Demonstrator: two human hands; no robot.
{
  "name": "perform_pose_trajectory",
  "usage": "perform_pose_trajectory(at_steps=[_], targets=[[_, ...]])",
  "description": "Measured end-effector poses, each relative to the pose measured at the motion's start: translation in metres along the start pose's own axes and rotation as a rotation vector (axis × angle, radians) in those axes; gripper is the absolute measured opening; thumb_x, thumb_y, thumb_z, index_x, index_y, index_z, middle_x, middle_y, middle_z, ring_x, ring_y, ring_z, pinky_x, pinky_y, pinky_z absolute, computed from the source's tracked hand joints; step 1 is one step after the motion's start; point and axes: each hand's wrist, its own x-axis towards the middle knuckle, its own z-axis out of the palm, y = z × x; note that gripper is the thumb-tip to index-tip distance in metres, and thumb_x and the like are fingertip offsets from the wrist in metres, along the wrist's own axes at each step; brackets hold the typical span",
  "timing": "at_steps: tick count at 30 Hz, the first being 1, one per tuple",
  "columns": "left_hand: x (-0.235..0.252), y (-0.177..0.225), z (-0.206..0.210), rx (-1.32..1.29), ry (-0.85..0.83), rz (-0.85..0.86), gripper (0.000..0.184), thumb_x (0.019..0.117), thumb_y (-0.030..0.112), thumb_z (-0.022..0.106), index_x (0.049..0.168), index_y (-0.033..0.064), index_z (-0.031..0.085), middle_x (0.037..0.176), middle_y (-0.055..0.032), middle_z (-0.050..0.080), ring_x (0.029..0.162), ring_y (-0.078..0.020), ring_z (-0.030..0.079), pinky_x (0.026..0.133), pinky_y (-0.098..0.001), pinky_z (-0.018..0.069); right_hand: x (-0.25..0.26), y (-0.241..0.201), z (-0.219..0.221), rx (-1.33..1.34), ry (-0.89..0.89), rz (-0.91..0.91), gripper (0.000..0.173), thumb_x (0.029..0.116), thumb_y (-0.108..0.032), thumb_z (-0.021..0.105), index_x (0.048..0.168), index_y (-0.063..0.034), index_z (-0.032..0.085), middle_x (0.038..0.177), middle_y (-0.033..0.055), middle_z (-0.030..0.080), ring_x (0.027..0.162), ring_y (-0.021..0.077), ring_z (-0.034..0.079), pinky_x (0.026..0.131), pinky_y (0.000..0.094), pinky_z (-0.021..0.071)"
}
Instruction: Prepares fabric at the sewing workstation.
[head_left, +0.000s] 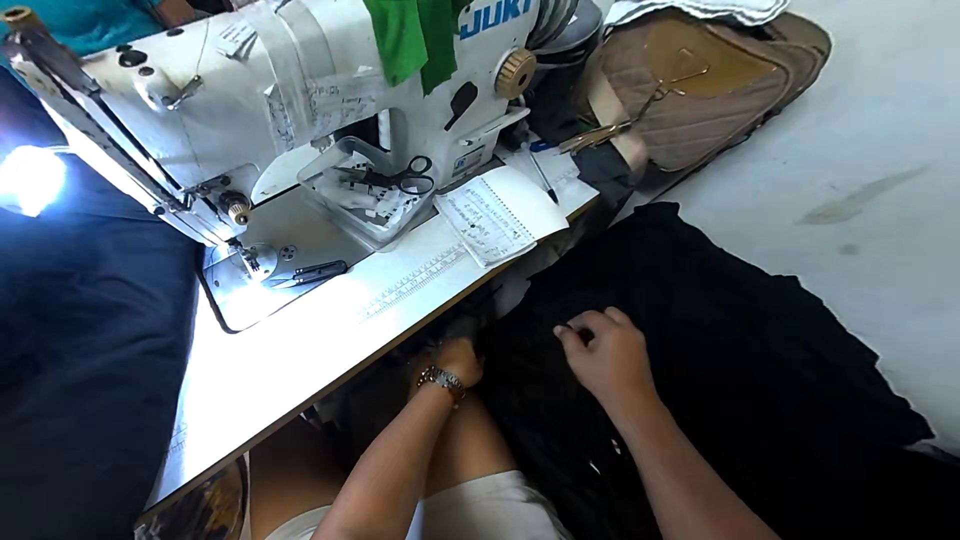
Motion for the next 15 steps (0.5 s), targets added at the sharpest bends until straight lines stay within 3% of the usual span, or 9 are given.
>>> perform_pose_trajectory(at_steps=[1,2,5,7,10,13,15], targets=[[0.007,-0.015,0.019,0.109,0.075,0.048,0.034,0.0977,0.027,0.068,0.124,0.0051,0.069,0.12,-0.0213,0.07,0.115,-0.0399,0.066,0.097,-0.0625,0.0515,0.0,0.005,-0.003,0.017,0.039,0.001,0.015,0.0958,-0.005,0.07,0.099,0.0094,0.071,0.1,0.0291,0.064,0.095,0.0459,0.064,0.082,0.0608,0.0529],[0.008,-0.022,0.03,0.175,0.111,0.072,0.033,0.0954,0.028,0.071,0.121,0.0086,0.072,0.122,-0.0186,0.07,0.116,-0.0391,0.065,0.099,-0.0633,0.0497,0.001,0.009,-0.005,0.032,0.072,-0.001,0.015,0.0954,-0.005,0.071,0.098,0.0093,0.07,0.099,0.0292,0.064,0.095,0.046,0.064,0.083,0.061,0.0517],[0.007,-0.023,0.036,0.286,0.114,0.054,0.039,0.0958,0.036,0.07,0.126,0.011,0.071,0.135,-0.0161,0.063,0.127,-0.038,0.058,0.107,-0.0611,0.0447,0.002,0.021,-0.006,0.049,0.129,-0.027,0.014,0.0943,-0.005,0.072,0.094,0.0081,0.07,0.095,0.0278,0.064,0.092,0.0441,0.063,0.081,0.0597,0.0509],[0.009,-0.022,0.035,0.259,0.131,0.044,0.043,0.0942,0.04,0.07,0.127,0.0125,0.07,0.135,-0.0163,0.063,0.127,-0.0386,0.057,0.106,-0.0642,0.0428,0.002,0.021,-0.006,0.055,0.121,-0.019,0.014,0.0948,-0.006,0.072,0.094,0.0077,0.07,0.095,0.027,0.063,0.092,0.0432,0.062,0.08,0.0591,0.0501],[0.005,-0.018,0.027,0.027,0.23,0.096,0.035,0.0945,0.033,0.07,0.121,0.0097,0.07,0.12,-0.0162,0.07,0.116,-0.037,0.064,0.102,-0.0681,0.0432,0.003,0.018,-0.006,0.067,0.102,-0.004,0.014,0.0952,-0.006,0.071,0.094,0.0077,0.07,0.095,0.0268,0.062,0.092,0.0421,0.062,0.08,0.0582,0.0497],[-0.017,0.011,-0.004,-0.363,0.135,0.095,0.027,0.1005,0.019,0.065,0.119,-0.0008,0.065,0.111,-0.0215,0.068,0.103,-0.0333,0.066,0.093,-0.054,0.0516,0.001,0.008,-0.004,0.078,0.088,-0.005,0.013,0.0944,-0.004,0.072,0.094,0.0085,0.07,0.095,0.0269,0.063,0.091,0.0424,0.062,0.08,0.0583,0.0504],[-0.025,0.03,-0.013,-0.573,0.079,0.094,0.027,0.1035,0.019,0.061,0.122,-0.002,0.062,0.112,-0.0212,0.066,0.1,-0.0293,0.065,0.089,-0.0477,0.0532,-0.001,0.002,-0.001,0.081,0.06,-0.021,0.011,0.0945,-0.003,0.071,0.093,0.0078,0.07,0.093,0.0246,0.062,0.088,0.0394,0.061,0.078,0.0553,0.0507]])
